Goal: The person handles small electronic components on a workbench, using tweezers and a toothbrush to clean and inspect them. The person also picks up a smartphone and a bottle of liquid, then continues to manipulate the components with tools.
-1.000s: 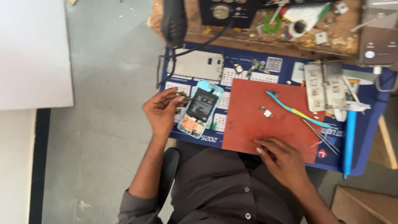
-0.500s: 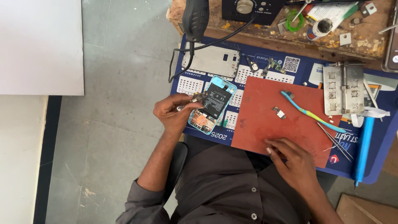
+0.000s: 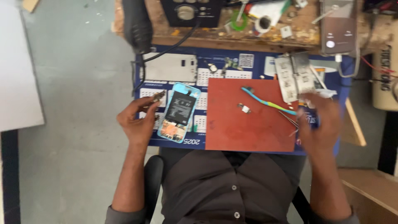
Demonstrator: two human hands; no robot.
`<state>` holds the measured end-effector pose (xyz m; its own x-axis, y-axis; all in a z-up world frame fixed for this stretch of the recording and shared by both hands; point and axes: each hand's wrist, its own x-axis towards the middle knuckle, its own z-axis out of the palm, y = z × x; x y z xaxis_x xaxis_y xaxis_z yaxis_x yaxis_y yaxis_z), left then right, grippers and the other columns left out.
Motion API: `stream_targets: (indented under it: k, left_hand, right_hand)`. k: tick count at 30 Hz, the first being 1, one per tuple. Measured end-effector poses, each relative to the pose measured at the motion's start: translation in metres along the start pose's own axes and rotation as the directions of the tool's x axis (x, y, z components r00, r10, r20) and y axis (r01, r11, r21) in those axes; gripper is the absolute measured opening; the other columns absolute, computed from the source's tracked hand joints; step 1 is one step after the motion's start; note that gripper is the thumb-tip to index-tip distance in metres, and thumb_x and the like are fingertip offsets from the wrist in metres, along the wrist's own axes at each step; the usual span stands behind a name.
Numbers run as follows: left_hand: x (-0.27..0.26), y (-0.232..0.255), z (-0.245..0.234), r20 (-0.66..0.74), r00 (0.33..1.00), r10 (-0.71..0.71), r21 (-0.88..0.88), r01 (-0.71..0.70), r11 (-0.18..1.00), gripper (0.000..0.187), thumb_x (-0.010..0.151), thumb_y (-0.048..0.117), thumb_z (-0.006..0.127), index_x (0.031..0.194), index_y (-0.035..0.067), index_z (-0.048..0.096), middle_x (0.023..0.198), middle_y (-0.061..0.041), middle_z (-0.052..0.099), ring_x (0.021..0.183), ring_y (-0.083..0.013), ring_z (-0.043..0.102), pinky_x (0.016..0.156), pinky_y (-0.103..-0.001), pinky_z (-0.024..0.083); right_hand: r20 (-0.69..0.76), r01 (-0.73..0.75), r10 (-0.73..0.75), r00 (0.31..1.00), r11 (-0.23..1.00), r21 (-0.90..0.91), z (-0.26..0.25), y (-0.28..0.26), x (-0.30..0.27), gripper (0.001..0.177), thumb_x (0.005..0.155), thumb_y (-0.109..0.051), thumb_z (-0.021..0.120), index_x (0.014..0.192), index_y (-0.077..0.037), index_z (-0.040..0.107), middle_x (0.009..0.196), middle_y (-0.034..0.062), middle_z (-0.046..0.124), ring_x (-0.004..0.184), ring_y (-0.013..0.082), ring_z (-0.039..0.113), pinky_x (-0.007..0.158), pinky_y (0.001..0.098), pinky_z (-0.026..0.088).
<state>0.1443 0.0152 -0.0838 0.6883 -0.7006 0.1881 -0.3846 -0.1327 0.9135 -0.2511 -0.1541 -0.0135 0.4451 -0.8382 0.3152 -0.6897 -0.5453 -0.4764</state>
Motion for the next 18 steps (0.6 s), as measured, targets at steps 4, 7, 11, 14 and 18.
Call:
stream_targets:
  k: [4, 7, 11, 14, 18]
  left_hand:
    - [0.006, 0.003, 0.006, 0.020, 1.000, 0.006, -0.002, -0.006, 1.000, 0.018, 0.090, -0.003, 0.080, 0.107, -0.001, 0.075, 0.097, -0.008, 0.077, 0.081, -0.0104, 0.070, 0.063, -0.023, 0.053]
    - [0.006, 0.004, 0.005, 0.025, 0.998, -0.056, 0.035, 0.055, 0.998, 0.018, 0.089, -0.003, 0.080, 0.106, 0.000, 0.076, 0.097, -0.008, 0.077, 0.072, -0.0091, 0.066, 0.056, -0.022, 0.050]
    - [0.006, 0.002, 0.003, 0.026, 0.998, -0.053, 0.018, 0.052, 0.998, 0.019, 0.089, -0.003, 0.079, 0.108, 0.000, 0.075, 0.099, -0.008, 0.077, 0.073, -0.0086, 0.066, 0.058, -0.022, 0.051]
    - [0.007, 0.000, 0.002, 0.028, 0.999, 0.019, 0.031, -0.020, 0.999, 0.019, 0.091, -0.003, 0.079, 0.110, 0.000, 0.075, 0.099, -0.008, 0.078, 0.077, -0.0094, 0.068, 0.064, -0.023, 0.053]
    - [0.011, -0.003, 0.003, 0.028, 0.999, 0.028, 0.074, -0.030, 0.997, 0.018, 0.092, -0.001, 0.079, 0.109, 0.000, 0.075, 0.098, -0.009, 0.078, 0.078, -0.0100, 0.070, 0.065, -0.024, 0.054]
  right_hand:
    - [-0.062, 0.086, -0.087, 0.994, 0.996, -0.017, -0.009, 0.028, 0.050, 0.044, 0.108, -0.013, 0.069, 0.142, -0.001, 0.045, 0.152, 0.0166, 0.057, 0.141, 0.0359, 0.047, 0.124, 0.0481, 0.034]
    - [-0.039, 0.109, -0.111, 0.993, 0.993, -0.053, -0.008, 0.034, 0.071, 0.043, 0.103, -0.018, 0.066, 0.134, 0.001, 0.042, 0.152, 0.0200, 0.055, 0.145, 0.0396, 0.041, 0.124, 0.0527, 0.028]
    - [-0.035, 0.085, -0.091, 0.995, 0.984, -0.156, 0.000, 0.045, 0.079, 0.043, 0.111, -0.037, 0.057, 0.129, 0.000, 0.044, 0.151, 0.0189, 0.056, 0.151, 0.0381, 0.036, 0.127, 0.0592, 0.018]
    - [-0.086, 0.045, -0.070, 0.994, 0.963, -0.266, -0.005, 0.049, 0.087, 0.044, 0.112, -0.043, 0.047, 0.121, 0.000, 0.047, 0.147, 0.0199, 0.060, 0.150, 0.0416, 0.035, 0.123, 0.0615, 0.016]
    - [-0.128, -0.001, -0.004, 0.992, 0.999, -0.036, -0.017, 0.037, 0.091, 0.061, 0.109, -0.051, 0.046, 0.133, 0.005, 0.040, 0.140, 0.0224, 0.055, 0.140, 0.0435, 0.038, 0.124, 0.0601, 0.022]
